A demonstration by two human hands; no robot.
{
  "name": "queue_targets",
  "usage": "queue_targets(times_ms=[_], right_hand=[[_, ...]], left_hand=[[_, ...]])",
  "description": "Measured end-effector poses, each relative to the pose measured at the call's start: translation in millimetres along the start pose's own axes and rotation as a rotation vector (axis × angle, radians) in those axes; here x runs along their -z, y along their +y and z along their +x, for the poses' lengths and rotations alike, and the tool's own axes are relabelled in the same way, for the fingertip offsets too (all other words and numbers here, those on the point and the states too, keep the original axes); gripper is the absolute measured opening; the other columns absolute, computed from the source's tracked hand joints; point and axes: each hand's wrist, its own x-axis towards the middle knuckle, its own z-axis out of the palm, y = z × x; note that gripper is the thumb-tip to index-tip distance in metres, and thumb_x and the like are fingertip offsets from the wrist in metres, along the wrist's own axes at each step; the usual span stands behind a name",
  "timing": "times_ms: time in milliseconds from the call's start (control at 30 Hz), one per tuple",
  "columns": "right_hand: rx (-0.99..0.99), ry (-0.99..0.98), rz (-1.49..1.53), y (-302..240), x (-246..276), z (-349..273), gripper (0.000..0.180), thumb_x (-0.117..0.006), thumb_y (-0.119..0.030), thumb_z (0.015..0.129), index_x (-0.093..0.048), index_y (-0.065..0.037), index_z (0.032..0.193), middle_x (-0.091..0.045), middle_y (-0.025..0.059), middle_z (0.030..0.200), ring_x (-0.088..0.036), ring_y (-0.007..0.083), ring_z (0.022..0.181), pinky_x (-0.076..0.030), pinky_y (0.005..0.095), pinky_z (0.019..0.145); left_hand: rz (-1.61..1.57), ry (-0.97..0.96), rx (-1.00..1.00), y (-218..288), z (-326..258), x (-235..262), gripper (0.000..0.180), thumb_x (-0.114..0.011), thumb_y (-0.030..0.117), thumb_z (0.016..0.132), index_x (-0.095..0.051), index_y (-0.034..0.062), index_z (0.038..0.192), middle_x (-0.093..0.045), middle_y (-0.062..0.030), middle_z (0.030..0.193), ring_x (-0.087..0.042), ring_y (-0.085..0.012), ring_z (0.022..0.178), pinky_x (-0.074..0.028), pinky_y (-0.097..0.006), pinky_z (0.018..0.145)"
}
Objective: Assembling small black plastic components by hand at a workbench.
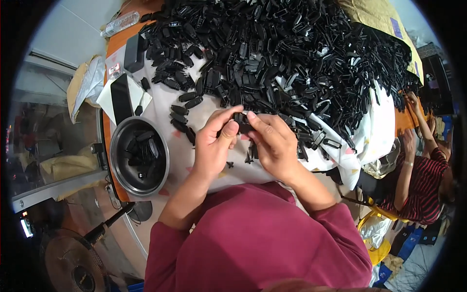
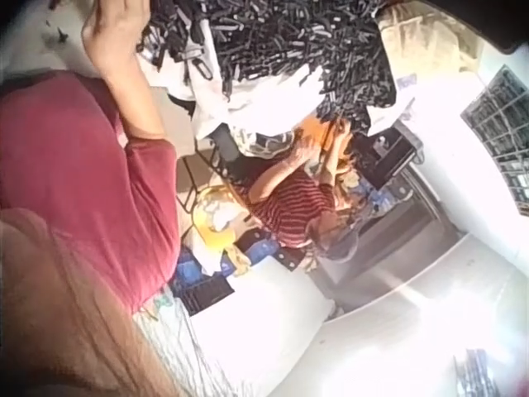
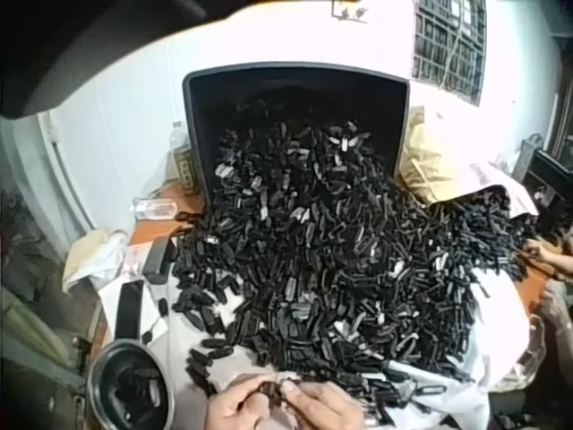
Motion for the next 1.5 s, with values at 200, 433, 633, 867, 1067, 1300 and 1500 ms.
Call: queue_targets(times_ms=[200,433,633,867,1067,1300,1500], right_hand=[[-0.371,-0.017,0.219,-2,-7,-8,0.03,-0.065,-0.007,0.077,-0.055,0.002,0.103,-0.056,0.0119,0.094,-0.056,0.0109,0.067,-0.046,0.0208,0.051],[-0.712,-0.294,0.38,23,-1,5,0.019,-0.067,-0.012,0.076,-0.061,0.001,0.089,-0.06,0.004,0.072,-0.056,0.0091,0.063,-0.045,0.0233,0.055],[-0.445,-0.275,-0.856,73,22,23,0.025,-0.069,-0.027,0.066,-0.064,-0.004,0.076,-0.055,0.0087,0.088,-0.052,0.0264,0.085,-0.047,0.035,0.067],[-0.418,-0.058,-0.659,77,16,21,0.012,-0.064,-0.014,0.07,-0.059,-0.003,0.073,-0.057,0.0078,0.08,-0.053,0.024,0.08,-0.046,0.0337,0.068],[-0.461,0.11,0.065,58,14,16,0.012,-0.056,0.0,0.078,-0.05,0.0,0.088,-0.059,0.007,0.075,-0.055,0.0097,0.063,-0.044,0.0231,0.055],[0.082,0.084,0.103,29,-17,29,0.023,-0.062,0.001,0.073,-0.054,-0.001,0.094,-0.057,0.0133,0.085,-0.057,0.0264,0.072,-0.046,0.0298,0.063],[-0.096,0.009,0.273,15,-13,14,0.021,-0.062,-0.003,0.077,-0.055,0.0,0.096,-0.059,0.0118,0.09,-0.058,0.0179,0.071,-0.046,0.0249,0.058]], left_hand=[[-0.174,0.112,0.124,-13,-8,-4,0.031,-0.059,0.016,0.084,-0.056,0.0008,0.11,-0.057,0.0027,0.081,-0.04,-0.0012,0.059,-0.033,-0.014,0.052],[-0.273,0.171,0.144,-28,4,13,0.026,-0.057,0.022,0.085,-0.058,0.0009,0.099,-0.053,0.0021,0.075,-0.043,-0.0051,0.059,-0.034,-0.018,0.053],[0.097,0.514,0.052,-23,38,58,0.014,-0.056,0.016,0.082,-0.054,0.0024,0.083,-0.054,-0.0035,0.08,-0.055,-0.0125,0.074,-0.046,-0.03,0.064],[1.619,0.393,-0.067,-31,47,65,0.023,-0.059,0.012,0.073,-0.057,0.0091,0.095,-0.057,-0.0112,0.097,-0.058,-0.0327,0.071,-0.047,-0.041,0.063],[1.213,0.234,0.05,-19,38,50,0.027,-0.062,0.015,0.076,-0.057,0.007,0.101,-0.059,-0.0095,0.077,-0.057,-0.022,0.059,-0.045,-0.032,0.054],[-0.173,-0.121,0.301,15,19,25,0.028,-0.061,0.013,0.081,-0.052,0.0016,0.105,-0.057,-0.0092,0.07,-0.049,-0.0104,0.048,-0.04,-0.022,0.044],[-0.208,-0.186,0.162,7,13,22,0.033,-0.063,0.005,0.078,-0.051,0.0008,0.108,-0.058,-0.0077,0.081,-0.051,-0.0085,0.059,-0.043,-0.02,0.05]])
